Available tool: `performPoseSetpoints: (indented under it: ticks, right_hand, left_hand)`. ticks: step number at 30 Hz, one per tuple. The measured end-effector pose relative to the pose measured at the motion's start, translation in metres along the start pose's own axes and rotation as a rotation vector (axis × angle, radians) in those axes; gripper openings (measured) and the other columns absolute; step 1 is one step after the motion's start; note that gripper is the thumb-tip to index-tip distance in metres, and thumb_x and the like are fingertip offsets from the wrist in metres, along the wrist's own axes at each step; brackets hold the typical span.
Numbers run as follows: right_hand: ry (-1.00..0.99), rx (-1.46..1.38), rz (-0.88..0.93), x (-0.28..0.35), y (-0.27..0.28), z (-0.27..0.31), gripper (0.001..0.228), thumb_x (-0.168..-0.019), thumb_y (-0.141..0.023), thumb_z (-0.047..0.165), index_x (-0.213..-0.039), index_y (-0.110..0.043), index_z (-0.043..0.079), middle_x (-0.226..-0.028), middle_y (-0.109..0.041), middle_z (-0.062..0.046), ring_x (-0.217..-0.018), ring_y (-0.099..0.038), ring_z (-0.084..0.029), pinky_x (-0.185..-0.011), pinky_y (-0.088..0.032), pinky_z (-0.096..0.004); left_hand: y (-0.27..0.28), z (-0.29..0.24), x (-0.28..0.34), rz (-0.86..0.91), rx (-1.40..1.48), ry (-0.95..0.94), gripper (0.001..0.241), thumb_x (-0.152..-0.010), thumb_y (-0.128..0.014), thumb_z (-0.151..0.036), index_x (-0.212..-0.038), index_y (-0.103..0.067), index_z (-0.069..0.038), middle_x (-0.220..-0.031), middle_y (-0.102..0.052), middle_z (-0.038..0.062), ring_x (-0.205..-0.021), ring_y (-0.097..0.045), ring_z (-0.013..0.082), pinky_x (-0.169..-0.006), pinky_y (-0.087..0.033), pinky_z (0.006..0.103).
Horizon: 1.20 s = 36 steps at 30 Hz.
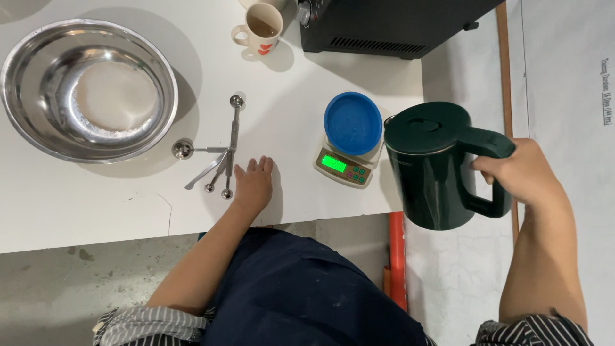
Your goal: Measuring water into a bowl using a digital scale after filling an electric kettle from a dispenser.
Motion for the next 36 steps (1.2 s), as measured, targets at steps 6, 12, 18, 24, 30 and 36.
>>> performPoseSetpoints:
  ticks: [6,12,18,24,30,36]
  right_hand:
    - [0.085,0.024,0.101,-0.017,-0.02,0.015,0.016,-0.075,-0.073,0.011,-0.068,-0.068,-0.003,-0.058,-0.061,-0.01,-0.055,-0.054,-0.019,-0.053,-0.042,-0.035]
    - [0.044,0.098,0.153,-0.031,-0.035,0.025,0.018,-0.078,-0.076,0.012,-0.072,-0.072,-0.004,-0.059,-0.061,-0.013,-0.055,-0.055,-0.022,-0.054,-0.043,-0.038]
    - [-0.007,0.191,0.166,-0.036,-0.043,0.033,0.022,-0.079,-0.078,0.016,-0.073,-0.074,-0.004,-0.06,-0.062,-0.014,-0.056,-0.057,-0.026,-0.055,-0.044,-0.04]
    - [-0.033,0.261,0.172,-0.036,-0.046,0.04,0.023,-0.078,-0.079,0.02,-0.073,-0.075,-0.003,-0.061,-0.062,-0.015,-0.056,-0.059,-0.028,-0.057,-0.047,-0.04]
    - [-0.018,0.261,0.18,-0.043,-0.048,0.037,0.026,-0.079,-0.079,0.02,-0.073,-0.074,-0.004,-0.06,-0.062,-0.015,-0.056,-0.058,-0.027,-0.058,-0.047,-0.04]
    - [-0.043,0.279,0.177,-0.043,-0.047,0.04,0.024,-0.08,-0.078,0.019,-0.076,-0.075,-0.004,-0.063,-0.063,-0.017,-0.058,-0.059,-0.029,-0.061,-0.048,-0.042]
  left_hand:
    - [0.003,0.0,-0.001,-0.003,-0.002,0.0,0.062,-0.093,-0.054,-0.013,-0.152,-0.038,-0.005,-0.158,-0.043,0.011,-0.143,-0.041,0.0328,-0.109,-0.03,0.07]
    - [0.015,-0.001,0.003,0.042,-0.004,0.006,0.067,-0.09,-0.058,-0.013,-0.153,-0.036,-0.005,-0.159,-0.042,0.01,-0.144,-0.04,0.0316,-0.109,-0.03,0.0685]
    - [0.011,0.0,0.002,0.031,-0.001,0.001,0.067,-0.091,-0.058,-0.012,-0.153,-0.035,-0.004,-0.159,-0.041,0.01,-0.144,-0.04,0.0313,-0.109,-0.03,0.0681]
    - [0.013,0.0,0.001,0.039,0.019,0.002,0.066,-0.091,-0.056,-0.012,-0.153,-0.035,-0.004,-0.159,-0.041,0.01,-0.144,-0.039,0.0319,-0.109,-0.03,0.0685]
    - [0.012,0.001,0.001,0.026,0.044,0.004,0.064,-0.092,-0.054,-0.011,-0.153,-0.036,-0.004,-0.159,-0.042,0.01,-0.143,-0.041,0.032,-0.11,-0.03,0.0688]
    - [0.015,0.001,0.0,0.033,0.049,0.003,0.065,-0.092,-0.054,-0.01,-0.153,-0.035,-0.003,-0.159,-0.042,0.01,-0.143,-0.041,0.0321,-0.11,-0.029,0.0687]
Point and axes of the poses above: each hand's wrist, its own x-axis away from the middle knuckle, its own y-axis out of the back of the hand, z = x × y, the point moved 4 cm from there along -x, towards the middle knuckle
